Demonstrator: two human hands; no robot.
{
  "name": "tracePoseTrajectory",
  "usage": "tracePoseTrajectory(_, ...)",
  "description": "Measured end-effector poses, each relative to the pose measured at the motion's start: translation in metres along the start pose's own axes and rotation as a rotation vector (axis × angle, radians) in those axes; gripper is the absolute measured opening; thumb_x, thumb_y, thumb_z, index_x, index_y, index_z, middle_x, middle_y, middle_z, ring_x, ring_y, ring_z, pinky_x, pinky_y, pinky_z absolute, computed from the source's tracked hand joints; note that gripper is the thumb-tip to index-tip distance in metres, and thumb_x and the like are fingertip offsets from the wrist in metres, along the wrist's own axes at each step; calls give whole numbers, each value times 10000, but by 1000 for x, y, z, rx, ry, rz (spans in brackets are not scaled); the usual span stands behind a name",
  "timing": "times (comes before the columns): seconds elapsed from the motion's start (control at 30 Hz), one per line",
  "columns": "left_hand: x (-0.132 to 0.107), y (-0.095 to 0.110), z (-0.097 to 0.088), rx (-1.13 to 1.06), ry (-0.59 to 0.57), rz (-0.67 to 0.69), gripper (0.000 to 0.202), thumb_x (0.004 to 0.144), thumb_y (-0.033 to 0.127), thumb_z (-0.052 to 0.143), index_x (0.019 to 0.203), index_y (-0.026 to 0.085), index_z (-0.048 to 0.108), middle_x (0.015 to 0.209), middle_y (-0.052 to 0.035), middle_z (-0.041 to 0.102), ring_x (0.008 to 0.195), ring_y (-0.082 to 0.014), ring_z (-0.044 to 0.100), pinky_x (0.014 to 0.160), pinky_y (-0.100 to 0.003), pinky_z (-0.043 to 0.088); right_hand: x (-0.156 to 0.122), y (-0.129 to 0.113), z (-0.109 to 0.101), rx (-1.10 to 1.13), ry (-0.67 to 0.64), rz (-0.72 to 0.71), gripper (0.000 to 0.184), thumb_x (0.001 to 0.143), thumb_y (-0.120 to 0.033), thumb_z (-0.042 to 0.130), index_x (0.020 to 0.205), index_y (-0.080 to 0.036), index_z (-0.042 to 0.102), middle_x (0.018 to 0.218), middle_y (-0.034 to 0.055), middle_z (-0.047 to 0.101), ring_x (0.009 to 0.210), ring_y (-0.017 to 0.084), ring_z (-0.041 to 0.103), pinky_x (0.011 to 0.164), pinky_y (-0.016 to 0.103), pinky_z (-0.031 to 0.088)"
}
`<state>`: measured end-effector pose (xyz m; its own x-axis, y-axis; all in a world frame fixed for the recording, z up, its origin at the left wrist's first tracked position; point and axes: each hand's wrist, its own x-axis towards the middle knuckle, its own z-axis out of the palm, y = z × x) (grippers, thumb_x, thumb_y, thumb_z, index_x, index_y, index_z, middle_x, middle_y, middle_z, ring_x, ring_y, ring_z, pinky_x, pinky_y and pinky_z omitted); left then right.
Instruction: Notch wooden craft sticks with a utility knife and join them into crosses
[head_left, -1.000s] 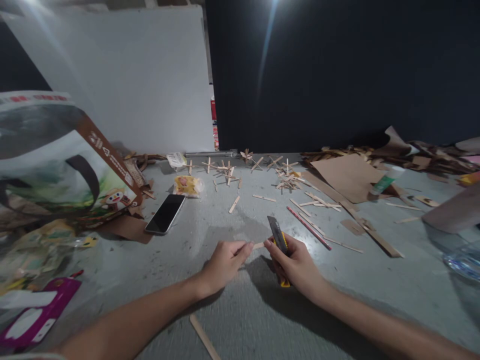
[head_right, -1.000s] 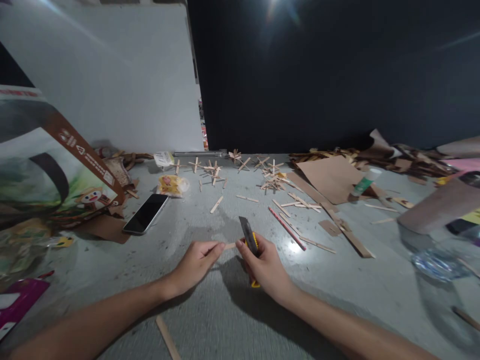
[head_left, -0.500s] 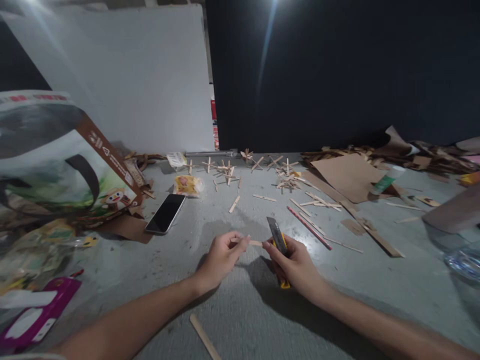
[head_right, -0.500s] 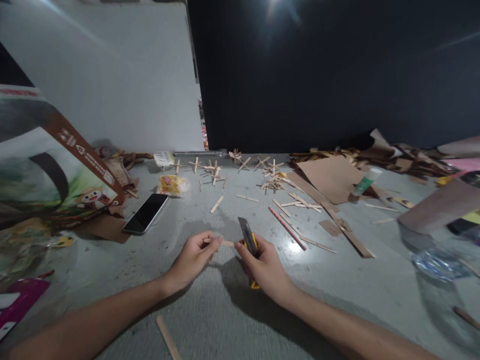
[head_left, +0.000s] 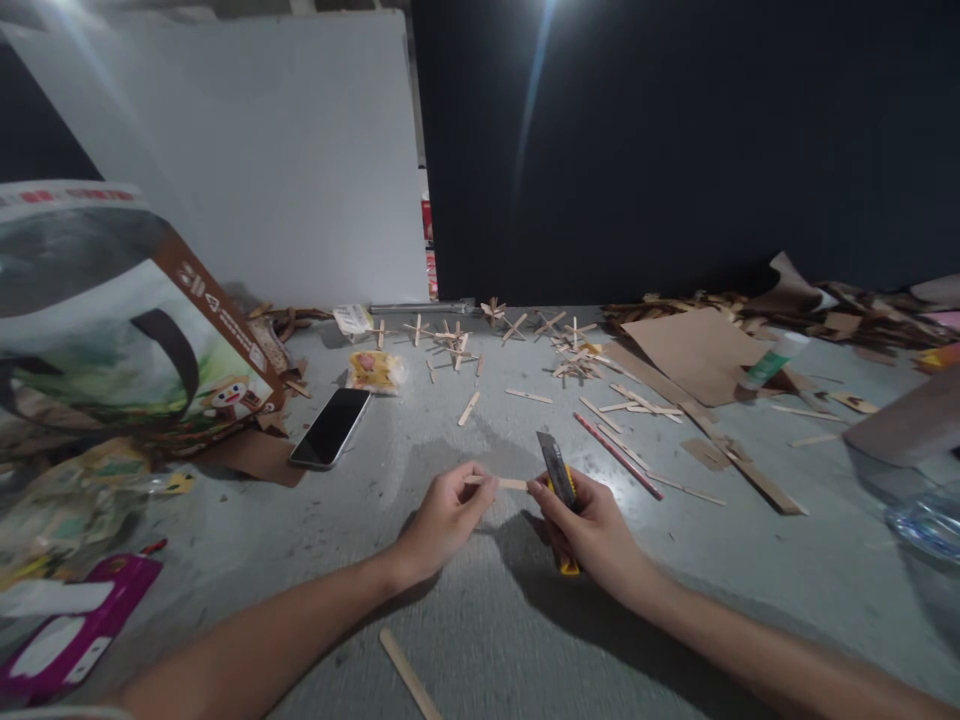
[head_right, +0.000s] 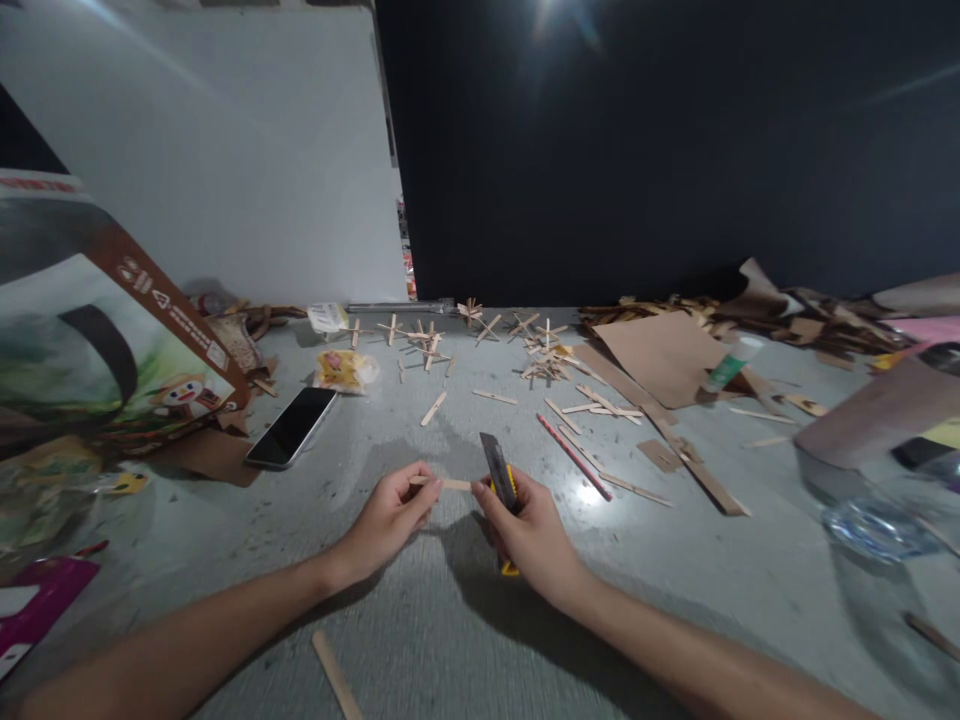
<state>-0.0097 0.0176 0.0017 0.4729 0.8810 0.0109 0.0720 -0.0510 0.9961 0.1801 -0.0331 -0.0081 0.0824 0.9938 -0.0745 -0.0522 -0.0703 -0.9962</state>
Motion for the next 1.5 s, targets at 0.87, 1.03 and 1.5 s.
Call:
tracePoseTrajectory(0.87,0,3,-1,100,-14,72,463,965,595,615,739,221,461,654,64,409,618,-119,365,591,-256,295,-2,1,-1,-41,-17,-43,637,797,-859,725,826,-253,531,448,-115,413,335,92,359,338,219,335)
tracePoseTrajectory(1.03,0,1,0,84,6,31,508,953,657,608,725,227,460,613,76,383,575,-114,325,560,-263,266,-2,1,-1,-68,-32,-66,630,817,-863,698,803,-260,514,458,-115,394,342,92,353,353,228,342)
tracePoseTrajectory(1.5,-1,-3,0,-37,-22,-35,483,947,647,620,761,228,465,631,83,361,560,-103,320,536,-246,258,0,0,1,-55,-16,-35,658,789,-881,708,839,-250,528,452,-115,420,336,94,369,338,222,345)
